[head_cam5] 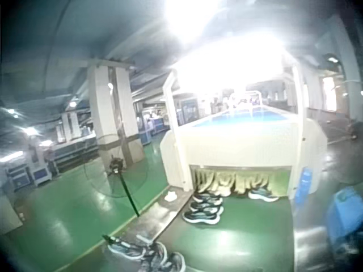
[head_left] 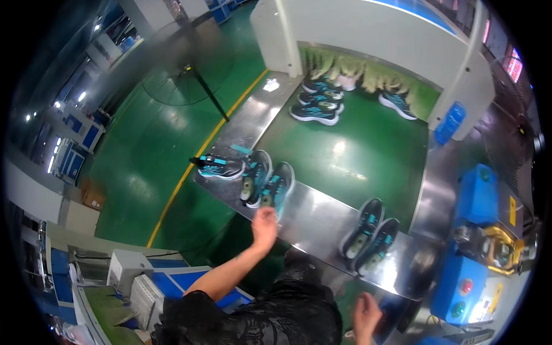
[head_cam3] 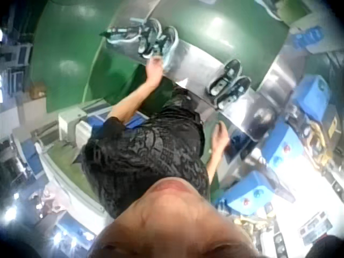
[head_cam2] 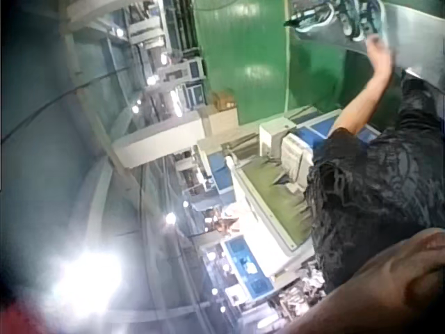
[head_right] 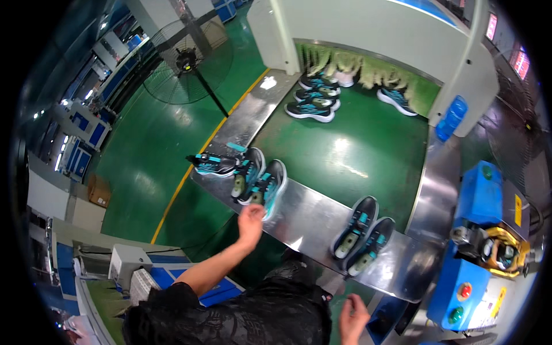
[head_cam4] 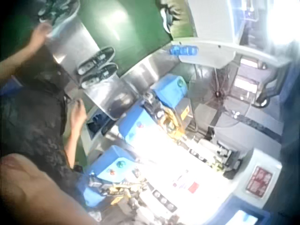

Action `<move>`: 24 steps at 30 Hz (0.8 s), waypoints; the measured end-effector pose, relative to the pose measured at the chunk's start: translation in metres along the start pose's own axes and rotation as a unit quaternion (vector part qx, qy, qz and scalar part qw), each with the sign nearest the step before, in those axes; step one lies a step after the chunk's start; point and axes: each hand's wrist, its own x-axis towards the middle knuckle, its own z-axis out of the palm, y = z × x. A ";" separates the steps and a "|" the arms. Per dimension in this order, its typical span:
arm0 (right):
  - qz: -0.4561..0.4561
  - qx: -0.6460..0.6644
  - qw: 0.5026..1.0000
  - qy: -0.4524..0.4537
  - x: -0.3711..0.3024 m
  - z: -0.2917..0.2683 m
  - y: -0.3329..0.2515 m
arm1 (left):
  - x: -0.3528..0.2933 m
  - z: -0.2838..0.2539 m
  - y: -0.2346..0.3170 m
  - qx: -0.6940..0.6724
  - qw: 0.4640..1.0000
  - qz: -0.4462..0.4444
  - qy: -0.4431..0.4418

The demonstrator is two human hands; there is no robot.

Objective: The person assembles shoes by placing them into a heating or pressing machine and then placing them under a cleaning brush before setting them on a table.

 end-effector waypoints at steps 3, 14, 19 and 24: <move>0.143 0.064 0.985 0.077 0.017 -0.004 0.027 | 0.071 -0.064 -0.021 0.072 0.990 0.036 0.117; -0.031 -0.037 0.974 -0.221 0.129 0.107 -0.123 | 0.281 -0.031 -0.085 0.151 0.799 -0.388 0.434; 0.028 -0.030 0.984 -0.175 0.118 0.094 -0.101 | 0.243 -0.090 -0.126 -0.003 0.872 -0.238 0.428; 0.050 -0.008 0.993 -0.110 0.121 0.090 -0.121 | 0.190 -0.131 0.015 -0.105 0.985 -0.130 -0.032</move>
